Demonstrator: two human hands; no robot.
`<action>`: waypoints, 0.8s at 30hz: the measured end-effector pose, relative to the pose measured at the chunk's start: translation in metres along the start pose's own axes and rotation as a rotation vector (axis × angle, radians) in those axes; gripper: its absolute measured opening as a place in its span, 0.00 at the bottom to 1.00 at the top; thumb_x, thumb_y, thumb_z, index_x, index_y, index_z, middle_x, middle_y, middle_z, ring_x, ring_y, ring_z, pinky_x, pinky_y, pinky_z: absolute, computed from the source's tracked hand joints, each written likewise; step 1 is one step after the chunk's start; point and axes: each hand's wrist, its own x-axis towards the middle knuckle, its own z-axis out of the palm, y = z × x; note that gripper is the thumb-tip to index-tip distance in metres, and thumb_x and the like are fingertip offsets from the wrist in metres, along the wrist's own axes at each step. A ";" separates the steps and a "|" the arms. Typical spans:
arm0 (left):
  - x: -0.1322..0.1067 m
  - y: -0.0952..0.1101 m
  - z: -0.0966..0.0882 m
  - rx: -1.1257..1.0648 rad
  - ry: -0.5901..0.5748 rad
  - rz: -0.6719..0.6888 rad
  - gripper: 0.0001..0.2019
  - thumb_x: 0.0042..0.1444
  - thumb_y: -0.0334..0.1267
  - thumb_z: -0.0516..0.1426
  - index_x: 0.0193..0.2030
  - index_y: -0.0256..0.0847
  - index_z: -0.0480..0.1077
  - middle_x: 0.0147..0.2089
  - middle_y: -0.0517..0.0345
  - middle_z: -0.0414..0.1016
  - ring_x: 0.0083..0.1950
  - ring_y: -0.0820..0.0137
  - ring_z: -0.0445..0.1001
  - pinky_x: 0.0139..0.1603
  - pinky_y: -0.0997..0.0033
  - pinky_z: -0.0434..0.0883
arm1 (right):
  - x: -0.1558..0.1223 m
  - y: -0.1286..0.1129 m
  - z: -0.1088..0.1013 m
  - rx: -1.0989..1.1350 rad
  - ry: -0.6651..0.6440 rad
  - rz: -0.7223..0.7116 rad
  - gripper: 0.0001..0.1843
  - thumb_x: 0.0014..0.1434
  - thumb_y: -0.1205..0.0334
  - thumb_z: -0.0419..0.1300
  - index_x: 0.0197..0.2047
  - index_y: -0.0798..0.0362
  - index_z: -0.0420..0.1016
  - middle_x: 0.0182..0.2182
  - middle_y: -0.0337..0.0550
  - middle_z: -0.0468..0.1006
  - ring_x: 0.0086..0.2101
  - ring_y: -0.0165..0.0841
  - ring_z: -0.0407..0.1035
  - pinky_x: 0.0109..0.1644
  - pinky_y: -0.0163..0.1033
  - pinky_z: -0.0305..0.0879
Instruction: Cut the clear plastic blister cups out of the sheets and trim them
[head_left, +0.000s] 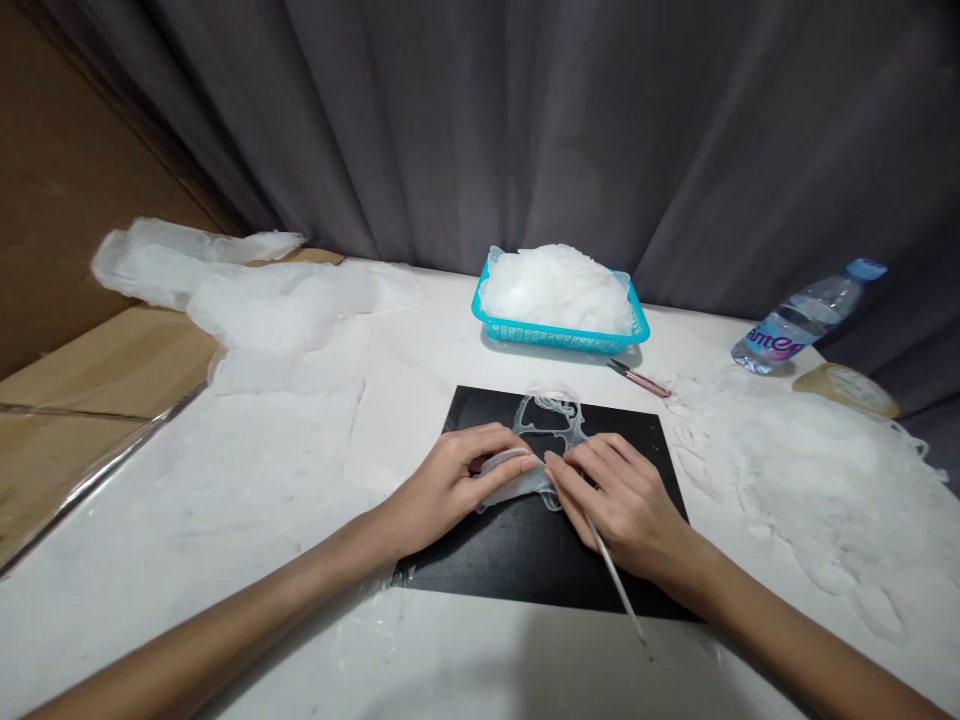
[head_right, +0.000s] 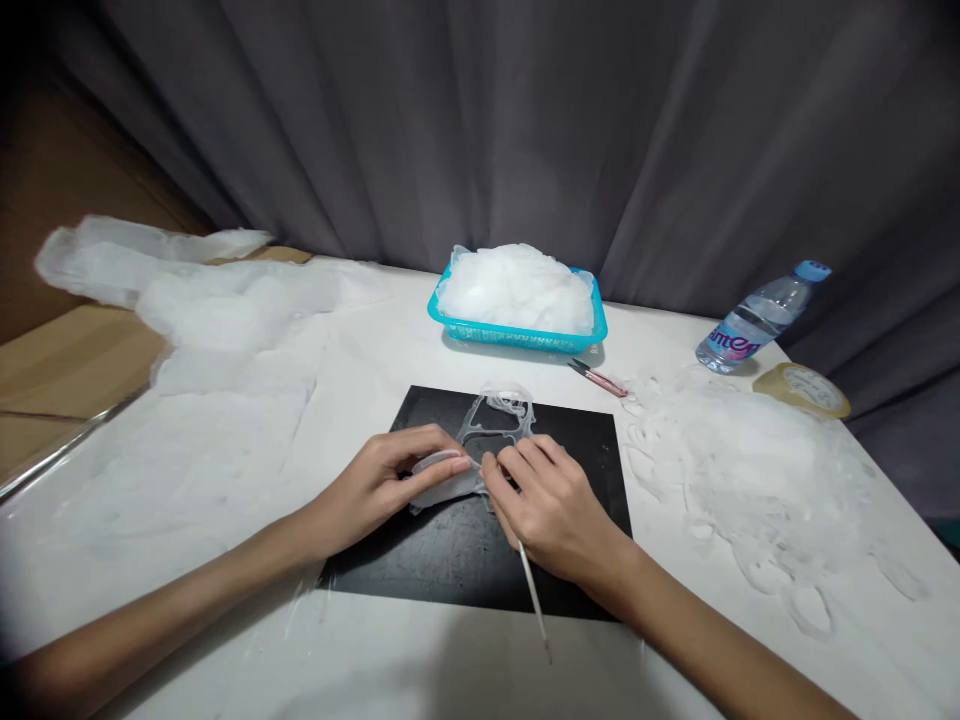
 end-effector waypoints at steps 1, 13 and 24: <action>0.002 -0.001 -0.001 -0.050 0.021 -0.050 0.13 0.69 0.47 0.59 0.40 0.41 0.78 0.37 0.59 0.78 0.36 0.69 0.73 0.38 0.72 0.67 | -0.001 0.002 0.000 -0.039 0.004 -0.028 0.11 0.69 0.72 0.56 0.51 0.58 0.76 0.33 0.47 0.78 0.35 0.39 0.70 0.45 0.47 0.68; 0.015 -0.012 -0.013 -0.419 0.195 -0.248 0.15 0.66 0.50 0.61 0.38 0.39 0.70 0.31 0.62 0.71 0.31 0.73 0.72 0.33 0.75 0.72 | -0.001 0.007 0.002 0.132 0.102 0.161 0.09 0.66 0.71 0.56 0.34 0.51 0.70 0.27 0.41 0.71 0.30 0.36 0.65 0.36 0.43 0.64; 0.014 -0.013 -0.002 -0.632 0.063 -0.315 0.21 0.52 0.44 0.72 0.39 0.42 0.64 0.29 0.65 0.77 0.29 0.70 0.79 0.34 0.68 0.80 | 0.006 0.012 0.009 0.497 0.219 0.391 0.10 0.69 0.67 0.58 0.53 0.50 0.72 0.44 0.48 0.78 0.46 0.41 0.74 0.52 0.49 0.72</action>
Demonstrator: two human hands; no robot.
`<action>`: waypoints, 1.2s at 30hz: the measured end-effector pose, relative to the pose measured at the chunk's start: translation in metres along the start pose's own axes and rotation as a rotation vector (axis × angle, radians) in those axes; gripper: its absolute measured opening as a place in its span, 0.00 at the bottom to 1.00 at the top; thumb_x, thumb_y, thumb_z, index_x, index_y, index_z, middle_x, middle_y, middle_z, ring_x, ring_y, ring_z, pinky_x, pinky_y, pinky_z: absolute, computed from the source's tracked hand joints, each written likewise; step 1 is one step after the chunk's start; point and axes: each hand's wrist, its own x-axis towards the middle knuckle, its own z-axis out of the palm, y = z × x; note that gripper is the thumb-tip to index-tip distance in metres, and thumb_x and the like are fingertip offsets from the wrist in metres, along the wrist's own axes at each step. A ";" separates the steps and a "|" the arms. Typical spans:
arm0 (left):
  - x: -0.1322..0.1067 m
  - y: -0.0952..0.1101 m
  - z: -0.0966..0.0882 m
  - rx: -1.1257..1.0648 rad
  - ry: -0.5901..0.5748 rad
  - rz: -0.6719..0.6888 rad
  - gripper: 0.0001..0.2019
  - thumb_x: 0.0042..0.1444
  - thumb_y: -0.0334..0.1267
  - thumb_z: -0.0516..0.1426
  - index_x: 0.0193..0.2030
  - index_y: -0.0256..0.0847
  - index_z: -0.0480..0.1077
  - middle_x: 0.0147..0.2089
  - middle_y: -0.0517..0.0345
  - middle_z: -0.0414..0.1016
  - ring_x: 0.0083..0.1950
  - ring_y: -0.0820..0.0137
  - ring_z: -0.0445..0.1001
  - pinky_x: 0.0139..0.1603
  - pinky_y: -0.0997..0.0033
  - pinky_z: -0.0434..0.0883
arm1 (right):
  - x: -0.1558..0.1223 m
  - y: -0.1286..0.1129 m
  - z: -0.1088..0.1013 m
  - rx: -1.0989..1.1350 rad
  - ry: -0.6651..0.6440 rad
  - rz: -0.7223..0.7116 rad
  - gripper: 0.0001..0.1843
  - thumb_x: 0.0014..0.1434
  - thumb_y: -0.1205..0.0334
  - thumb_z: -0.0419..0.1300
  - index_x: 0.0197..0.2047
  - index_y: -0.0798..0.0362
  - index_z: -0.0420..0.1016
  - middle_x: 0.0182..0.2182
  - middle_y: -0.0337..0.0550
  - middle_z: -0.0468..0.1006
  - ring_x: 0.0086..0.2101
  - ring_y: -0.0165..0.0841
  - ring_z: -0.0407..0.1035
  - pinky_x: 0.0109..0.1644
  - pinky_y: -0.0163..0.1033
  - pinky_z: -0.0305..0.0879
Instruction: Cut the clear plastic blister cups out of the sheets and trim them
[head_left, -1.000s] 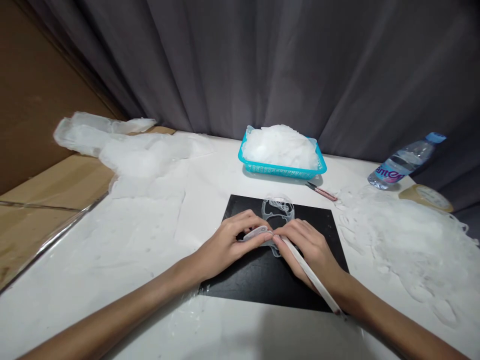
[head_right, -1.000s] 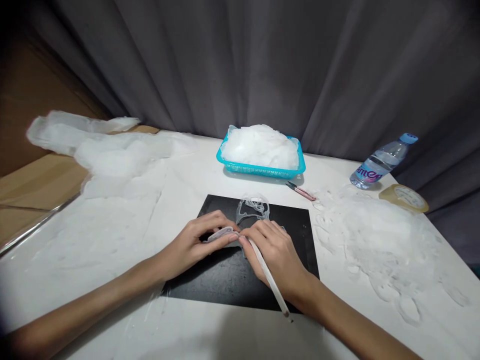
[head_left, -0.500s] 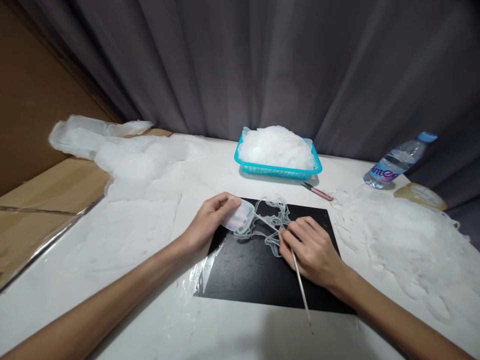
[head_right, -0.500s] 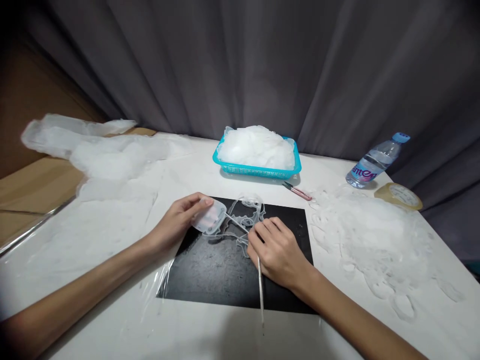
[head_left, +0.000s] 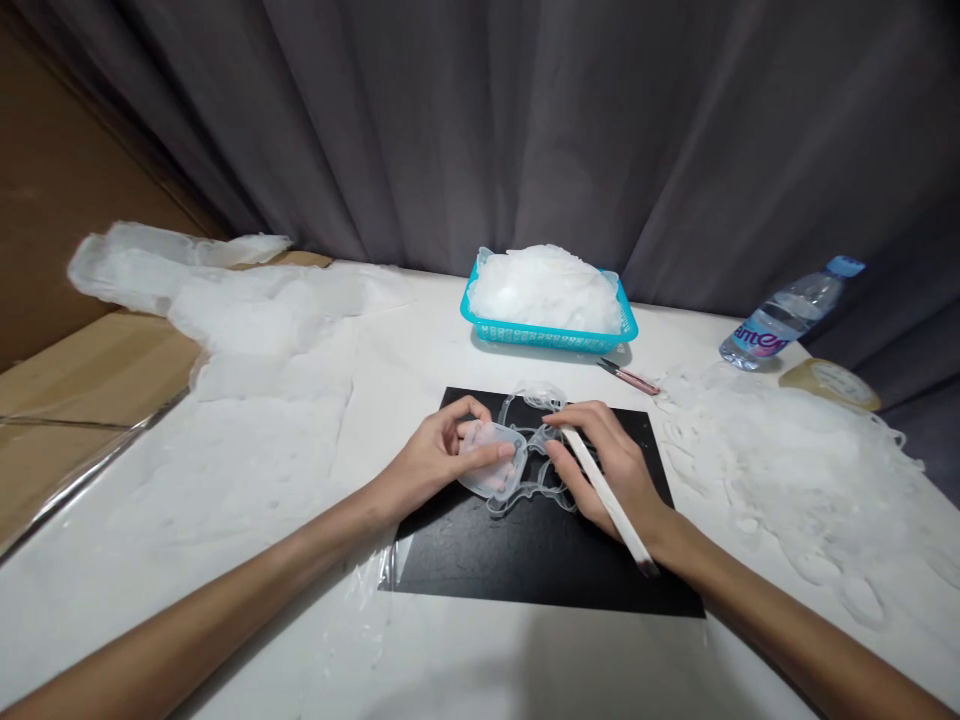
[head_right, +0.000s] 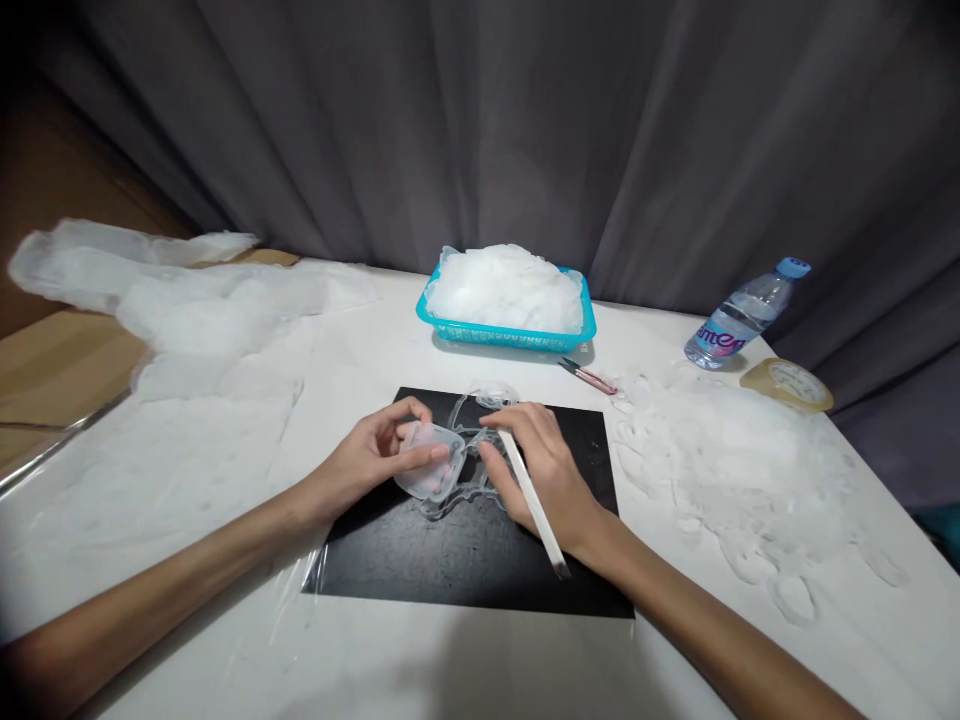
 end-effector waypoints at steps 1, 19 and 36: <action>0.001 -0.001 0.000 -0.002 -0.004 0.003 0.21 0.50 0.42 0.73 0.39 0.41 0.65 0.28 0.67 0.76 0.28 0.72 0.78 0.33 0.70 0.80 | 0.000 0.001 0.003 0.028 -0.041 -0.004 0.11 0.70 0.67 0.57 0.54 0.50 0.72 0.46 0.49 0.78 0.49 0.41 0.74 0.54 0.49 0.71; -0.012 0.001 0.014 0.044 0.026 0.079 0.15 0.66 0.49 0.63 0.42 0.42 0.64 0.32 0.66 0.73 0.31 0.76 0.72 0.33 0.78 0.70 | -0.019 -0.024 0.013 -0.194 -0.069 0.006 0.11 0.68 0.53 0.63 0.40 0.50 0.69 0.32 0.43 0.78 0.34 0.39 0.70 0.38 0.44 0.67; -0.012 -0.006 0.013 0.087 0.016 0.101 0.17 0.58 0.44 0.69 0.40 0.41 0.66 0.35 0.65 0.70 0.35 0.73 0.70 0.36 0.76 0.67 | -0.017 -0.023 0.008 0.460 -0.170 0.511 0.11 0.69 0.56 0.59 0.52 0.48 0.72 0.36 0.40 0.79 0.34 0.33 0.71 0.40 0.39 0.69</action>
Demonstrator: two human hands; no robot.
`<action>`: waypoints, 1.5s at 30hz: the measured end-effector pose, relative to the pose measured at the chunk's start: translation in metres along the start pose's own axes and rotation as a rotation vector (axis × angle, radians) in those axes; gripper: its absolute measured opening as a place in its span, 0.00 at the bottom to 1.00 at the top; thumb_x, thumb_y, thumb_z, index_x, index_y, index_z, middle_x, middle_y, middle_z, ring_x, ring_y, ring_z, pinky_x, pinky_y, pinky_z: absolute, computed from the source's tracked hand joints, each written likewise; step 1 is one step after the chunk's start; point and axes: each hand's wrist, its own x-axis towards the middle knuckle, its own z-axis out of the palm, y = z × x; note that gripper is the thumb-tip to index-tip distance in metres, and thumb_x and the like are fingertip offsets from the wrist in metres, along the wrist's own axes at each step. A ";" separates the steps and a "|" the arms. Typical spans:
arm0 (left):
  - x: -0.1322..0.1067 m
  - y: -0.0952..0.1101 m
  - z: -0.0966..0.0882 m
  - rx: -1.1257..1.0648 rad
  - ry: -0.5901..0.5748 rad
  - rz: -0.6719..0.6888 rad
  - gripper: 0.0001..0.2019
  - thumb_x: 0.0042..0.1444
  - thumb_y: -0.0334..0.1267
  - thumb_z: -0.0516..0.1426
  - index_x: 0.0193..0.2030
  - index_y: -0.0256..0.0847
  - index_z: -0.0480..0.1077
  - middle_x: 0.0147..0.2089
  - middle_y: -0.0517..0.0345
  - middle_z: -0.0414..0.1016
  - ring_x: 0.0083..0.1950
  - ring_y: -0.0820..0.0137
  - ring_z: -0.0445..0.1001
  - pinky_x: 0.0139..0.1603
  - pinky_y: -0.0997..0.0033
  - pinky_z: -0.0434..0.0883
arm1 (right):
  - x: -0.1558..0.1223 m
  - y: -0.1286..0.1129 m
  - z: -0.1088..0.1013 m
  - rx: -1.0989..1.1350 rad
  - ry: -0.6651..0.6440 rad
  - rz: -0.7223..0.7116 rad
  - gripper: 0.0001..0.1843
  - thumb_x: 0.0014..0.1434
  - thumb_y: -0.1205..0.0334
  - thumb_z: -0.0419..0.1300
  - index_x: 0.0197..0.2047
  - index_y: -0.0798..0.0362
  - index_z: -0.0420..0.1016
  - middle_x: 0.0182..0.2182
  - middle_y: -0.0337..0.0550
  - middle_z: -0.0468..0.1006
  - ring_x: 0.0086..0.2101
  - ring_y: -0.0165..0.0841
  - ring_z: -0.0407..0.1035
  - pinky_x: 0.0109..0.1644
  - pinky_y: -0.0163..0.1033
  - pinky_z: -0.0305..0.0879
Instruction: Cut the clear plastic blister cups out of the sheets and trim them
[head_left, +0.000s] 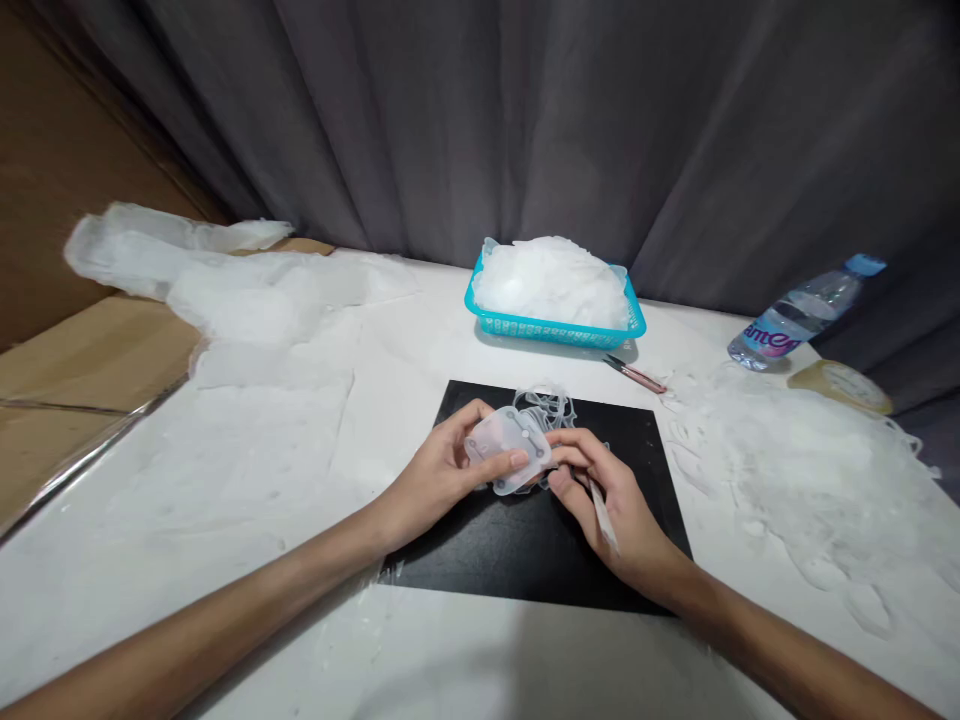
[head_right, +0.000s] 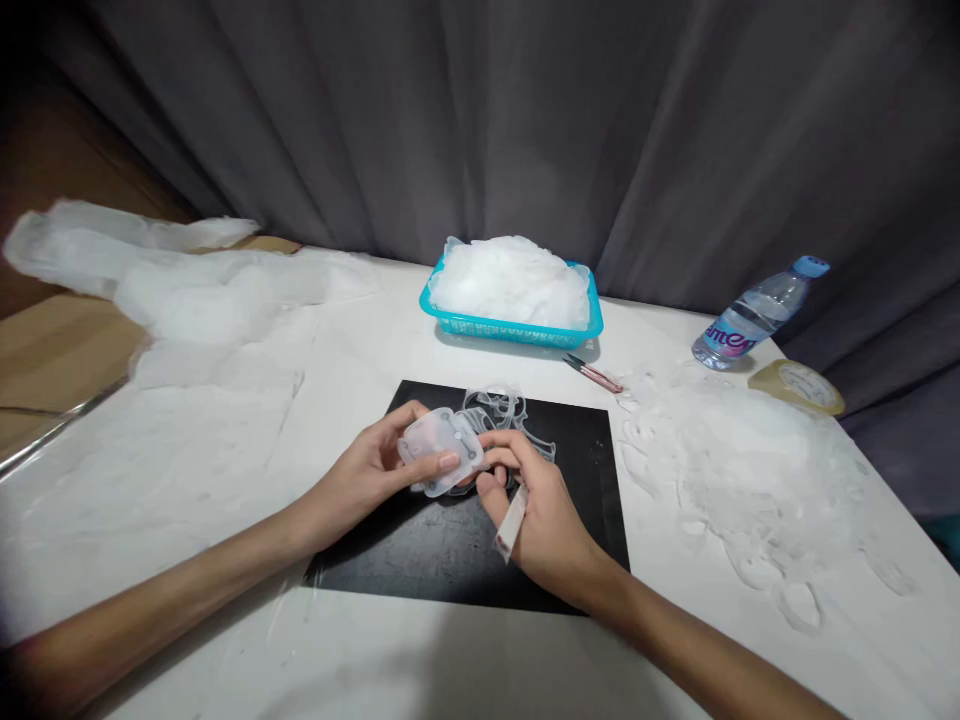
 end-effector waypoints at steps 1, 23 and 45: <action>0.000 0.000 0.000 0.004 0.008 0.005 0.17 0.58 0.44 0.69 0.39 0.40 0.66 0.34 0.65 0.70 0.35 0.74 0.69 0.36 0.76 0.66 | 0.000 0.000 0.000 -0.004 0.004 0.023 0.11 0.68 0.54 0.61 0.51 0.48 0.73 0.35 0.40 0.78 0.33 0.33 0.70 0.39 0.39 0.68; 0.005 0.001 -0.004 0.058 -0.055 -0.102 0.16 0.54 0.44 0.72 0.38 0.36 0.75 0.32 0.63 0.76 0.32 0.75 0.73 0.34 0.78 0.70 | 0.007 0.002 -0.008 -0.310 -0.116 -0.066 0.05 0.68 0.62 0.61 0.38 0.50 0.73 0.30 0.36 0.68 0.35 0.33 0.63 0.41 0.38 0.58; 0.010 0.001 -0.018 0.207 -0.169 -0.025 0.15 0.58 0.46 0.69 0.41 0.38 0.74 0.32 0.63 0.73 0.31 0.75 0.70 0.30 0.77 0.67 | 0.010 0.003 -0.016 -0.453 -0.293 -0.171 0.07 0.69 0.66 0.56 0.36 0.50 0.66 0.32 0.38 0.69 0.36 0.34 0.64 0.41 0.39 0.60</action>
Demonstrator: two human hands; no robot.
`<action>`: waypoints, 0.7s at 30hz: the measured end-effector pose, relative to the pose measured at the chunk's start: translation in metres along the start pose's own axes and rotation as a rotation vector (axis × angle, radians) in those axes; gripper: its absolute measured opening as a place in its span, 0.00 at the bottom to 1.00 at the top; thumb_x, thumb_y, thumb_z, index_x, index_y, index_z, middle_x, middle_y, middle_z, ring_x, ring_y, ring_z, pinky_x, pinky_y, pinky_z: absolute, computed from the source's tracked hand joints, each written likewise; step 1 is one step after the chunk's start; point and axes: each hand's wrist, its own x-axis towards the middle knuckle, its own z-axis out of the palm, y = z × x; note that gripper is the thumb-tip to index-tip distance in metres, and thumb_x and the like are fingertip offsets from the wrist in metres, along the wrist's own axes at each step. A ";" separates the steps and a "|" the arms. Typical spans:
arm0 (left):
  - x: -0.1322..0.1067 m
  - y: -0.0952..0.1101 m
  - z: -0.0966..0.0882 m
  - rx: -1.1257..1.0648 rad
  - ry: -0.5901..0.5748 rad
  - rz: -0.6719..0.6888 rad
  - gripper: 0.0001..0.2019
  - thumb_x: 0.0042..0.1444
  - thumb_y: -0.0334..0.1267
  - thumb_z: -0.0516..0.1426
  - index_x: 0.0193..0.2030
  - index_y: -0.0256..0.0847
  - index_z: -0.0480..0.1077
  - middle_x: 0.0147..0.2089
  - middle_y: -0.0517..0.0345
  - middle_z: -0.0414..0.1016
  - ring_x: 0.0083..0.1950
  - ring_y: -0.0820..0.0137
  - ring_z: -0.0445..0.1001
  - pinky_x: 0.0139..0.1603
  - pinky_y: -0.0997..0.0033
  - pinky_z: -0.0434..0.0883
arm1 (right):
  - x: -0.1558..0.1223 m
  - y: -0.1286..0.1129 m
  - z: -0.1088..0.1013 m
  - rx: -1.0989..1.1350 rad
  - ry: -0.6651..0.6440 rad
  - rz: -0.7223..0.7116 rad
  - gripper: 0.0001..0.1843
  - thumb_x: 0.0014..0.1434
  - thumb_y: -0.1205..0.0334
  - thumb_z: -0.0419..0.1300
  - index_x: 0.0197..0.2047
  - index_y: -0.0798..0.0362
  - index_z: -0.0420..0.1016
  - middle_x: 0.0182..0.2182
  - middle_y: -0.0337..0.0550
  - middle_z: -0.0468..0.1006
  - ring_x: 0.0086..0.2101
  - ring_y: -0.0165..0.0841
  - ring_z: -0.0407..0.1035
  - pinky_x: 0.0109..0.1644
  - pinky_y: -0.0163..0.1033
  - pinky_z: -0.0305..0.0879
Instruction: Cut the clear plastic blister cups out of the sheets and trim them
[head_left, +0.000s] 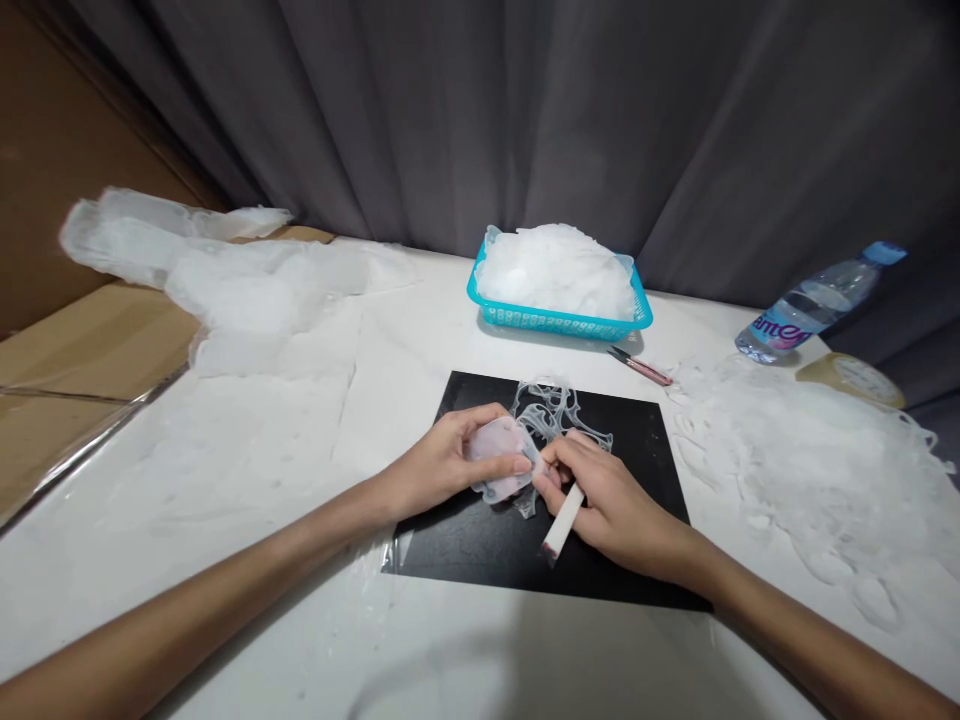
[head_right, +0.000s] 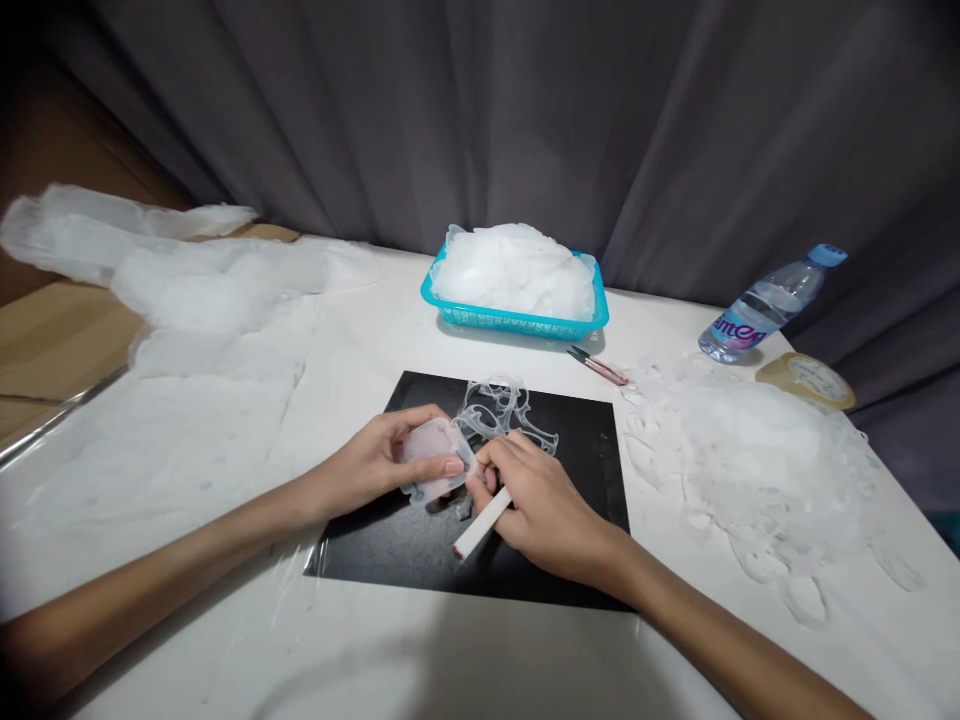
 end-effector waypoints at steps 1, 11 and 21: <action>0.002 0.002 -0.010 0.030 -0.028 -0.006 0.15 0.58 0.46 0.69 0.41 0.37 0.74 0.31 0.63 0.73 0.30 0.75 0.70 0.29 0.77 0.66 | 0.000 0.002 -0.003 -0.057 -0.015 -0.034 0.08 0.68 0.68 0.56 0.36 0.50 0.65 0.32 0.38 0.69 0.36 0.34 0.63 0.41 0.40 0.59; 0.005 0.006 -0.046 -0.021 -0.232 -0.129 0.14 0.59 0.46 0.68 0.44 0.37 0.77 0.37 0.53 0.81 0.33 0.69 0.77 0.33 0.70 0.73 | 0.001 0.000 -0.020 -0.114 0.072 -0.022 0.02 0.67 0.64 0.61 0.42 0.49 0.71 0.30 0.39 0.72 0.37 0.37 0.65 0.42 0.41 0.63; 0.000 0.013 -0.033 0.036 -0.206 -0.073 0.15 0.62 0.49 0.65 0.40 0.37 0.79 0.32 0.55 0.78 0.31 0.71 0.73 0.29 0.73 0.67 | -0.005 -0.002 -0.002 0.073 0.414 -0.059 0.04 0.69 0.65 0.56 0.44 0.48 0.71 0.33 0.39 0.70 0.32 0.33 0.65 0.39 0.41 0.64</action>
